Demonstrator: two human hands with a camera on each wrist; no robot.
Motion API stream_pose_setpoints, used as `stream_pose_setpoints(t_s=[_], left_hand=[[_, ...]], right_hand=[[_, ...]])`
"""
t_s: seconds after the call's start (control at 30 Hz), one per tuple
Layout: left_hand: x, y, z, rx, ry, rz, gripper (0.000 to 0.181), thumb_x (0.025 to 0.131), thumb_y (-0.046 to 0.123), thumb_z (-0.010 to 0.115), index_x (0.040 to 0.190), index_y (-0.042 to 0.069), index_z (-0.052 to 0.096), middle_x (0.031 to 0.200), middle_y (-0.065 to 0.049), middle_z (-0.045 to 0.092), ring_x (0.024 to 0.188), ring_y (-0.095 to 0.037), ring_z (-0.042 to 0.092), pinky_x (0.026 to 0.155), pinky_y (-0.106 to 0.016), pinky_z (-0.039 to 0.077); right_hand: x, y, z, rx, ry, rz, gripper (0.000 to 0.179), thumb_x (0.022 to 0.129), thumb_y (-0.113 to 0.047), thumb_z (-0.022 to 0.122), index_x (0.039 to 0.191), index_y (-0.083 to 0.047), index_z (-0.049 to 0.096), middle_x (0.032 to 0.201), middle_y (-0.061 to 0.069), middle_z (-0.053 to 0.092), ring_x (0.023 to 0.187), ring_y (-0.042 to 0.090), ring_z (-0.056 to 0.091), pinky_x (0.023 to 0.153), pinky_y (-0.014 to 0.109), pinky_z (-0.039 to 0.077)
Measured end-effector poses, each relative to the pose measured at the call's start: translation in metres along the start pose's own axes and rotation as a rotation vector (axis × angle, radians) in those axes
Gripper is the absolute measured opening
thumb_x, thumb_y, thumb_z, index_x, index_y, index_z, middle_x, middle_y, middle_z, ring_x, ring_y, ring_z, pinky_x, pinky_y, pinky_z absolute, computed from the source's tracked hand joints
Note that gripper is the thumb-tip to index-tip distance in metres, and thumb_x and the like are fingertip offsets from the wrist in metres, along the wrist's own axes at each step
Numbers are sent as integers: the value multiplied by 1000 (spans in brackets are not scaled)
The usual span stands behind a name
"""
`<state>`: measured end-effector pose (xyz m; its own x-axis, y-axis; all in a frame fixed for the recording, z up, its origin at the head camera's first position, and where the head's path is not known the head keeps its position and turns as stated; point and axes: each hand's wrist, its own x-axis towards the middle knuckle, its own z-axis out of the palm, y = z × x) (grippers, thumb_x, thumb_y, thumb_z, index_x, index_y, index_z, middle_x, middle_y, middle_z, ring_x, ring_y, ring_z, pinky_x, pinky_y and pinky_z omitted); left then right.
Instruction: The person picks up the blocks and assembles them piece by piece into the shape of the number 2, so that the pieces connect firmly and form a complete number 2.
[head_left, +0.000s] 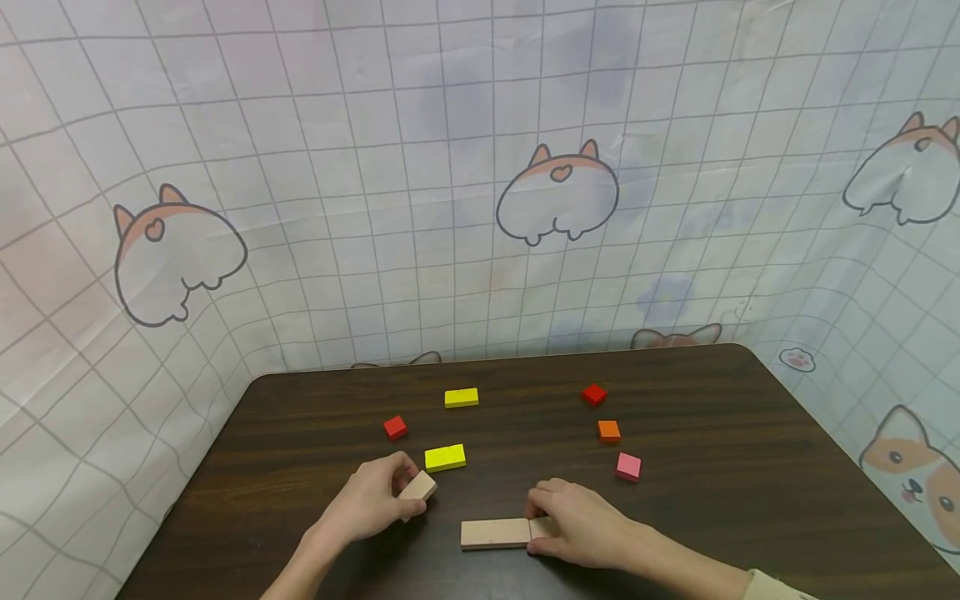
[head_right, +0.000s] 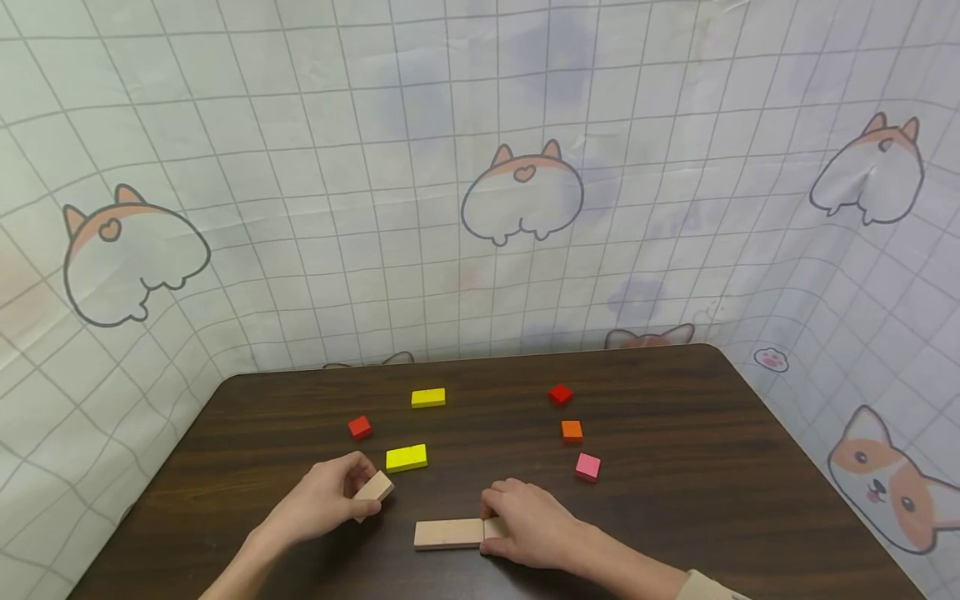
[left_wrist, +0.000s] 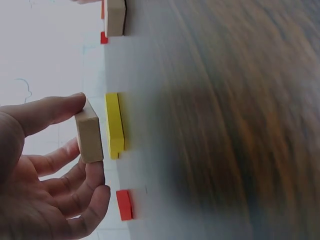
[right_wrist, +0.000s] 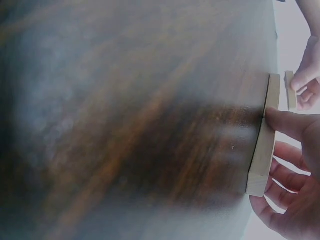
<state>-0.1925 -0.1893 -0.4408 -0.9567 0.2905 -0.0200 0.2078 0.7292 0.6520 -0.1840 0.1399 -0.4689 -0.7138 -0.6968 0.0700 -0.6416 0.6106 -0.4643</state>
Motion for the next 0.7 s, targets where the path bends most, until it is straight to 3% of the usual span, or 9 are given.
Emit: stream_pose_setpoints(t_s=[0.2, 0.5, 0.7], left_hand=[[5, 9, 9, -11, 18, 44, 35, 79, 15, 88, 104, 7, 65, 82, 0, 60, 72, -15, 54, 63, -31, 45], [17, 20, 24, -8, -22, 88, 37, 81, 18, 87, 106, 7, 63, 79, 1, 58, 68, -14, 53, 58, -29, 43], [24, 25, 32, -2, -11, 106, 37, 80, 18, 87, 106, 7, 63, 79, 1, 59, 68, -14, 53, 58, -29, 43]], right_hand=[[1, -1, 0, -2, 1, 4, 24, 87, -33, 84, 96, -23, 64, 91, -17, 54, 82, 3, 48, 73, 24, 46], [0, 2, 1, -9, 1, 5, 24, 88, -35, 84, 95, -24, 63, 90, -18, 53, 81, 2, 48, 70, 23, 46], [1, 2, 2, -13, 3, 0, 24, 88, -35, 84, 95, -25, 63, 90, -18, 52, 80, 2, 48, 71, 24, 46]])
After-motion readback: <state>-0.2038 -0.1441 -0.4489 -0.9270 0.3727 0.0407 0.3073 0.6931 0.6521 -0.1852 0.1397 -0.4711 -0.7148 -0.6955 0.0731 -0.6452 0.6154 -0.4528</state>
